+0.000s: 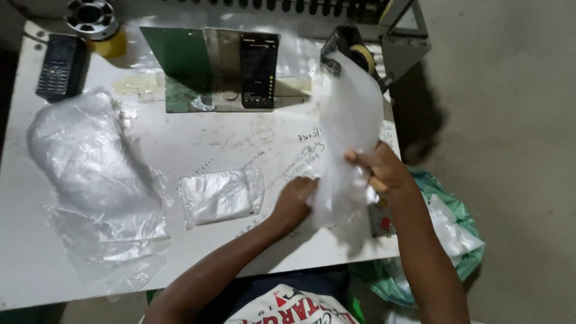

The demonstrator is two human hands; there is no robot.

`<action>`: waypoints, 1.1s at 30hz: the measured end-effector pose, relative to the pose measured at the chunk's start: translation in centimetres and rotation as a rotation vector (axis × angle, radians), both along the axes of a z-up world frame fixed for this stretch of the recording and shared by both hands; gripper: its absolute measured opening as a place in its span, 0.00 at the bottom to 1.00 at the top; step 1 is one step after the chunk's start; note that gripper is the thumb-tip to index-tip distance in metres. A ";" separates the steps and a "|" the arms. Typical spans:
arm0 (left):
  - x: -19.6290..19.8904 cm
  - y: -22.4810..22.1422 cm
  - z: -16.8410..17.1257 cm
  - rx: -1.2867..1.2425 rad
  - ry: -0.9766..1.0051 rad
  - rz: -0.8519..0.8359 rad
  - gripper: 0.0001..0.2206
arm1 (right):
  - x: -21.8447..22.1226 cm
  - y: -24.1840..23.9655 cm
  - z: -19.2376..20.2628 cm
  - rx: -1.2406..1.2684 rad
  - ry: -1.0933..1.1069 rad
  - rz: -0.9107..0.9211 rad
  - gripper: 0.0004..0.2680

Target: The person is manually packaging small items into plastic bags at a workstation.

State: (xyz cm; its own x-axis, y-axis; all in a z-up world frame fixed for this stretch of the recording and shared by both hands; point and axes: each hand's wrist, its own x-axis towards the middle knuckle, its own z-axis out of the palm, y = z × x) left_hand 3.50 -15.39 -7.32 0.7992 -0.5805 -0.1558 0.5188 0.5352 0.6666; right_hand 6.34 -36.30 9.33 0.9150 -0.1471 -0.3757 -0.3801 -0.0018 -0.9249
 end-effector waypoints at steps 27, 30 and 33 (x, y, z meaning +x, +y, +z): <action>0.5 4.3 9.7 0.671 0.289 0.206 0.39 | -4.0 7.9 -1.8 0.090 0.257 0.139 0.30; -0.5 5.2 14.2 0.754 0.168 0.217 0.43 | -2.5 7.3 -6.1 0.245 0.269 0.192 0.21; -1.8 5.5 12.7 0.704 0.169 0.208 0.46 | -3.3 6.0 -7.3 0.339 0.332 0.123 0.18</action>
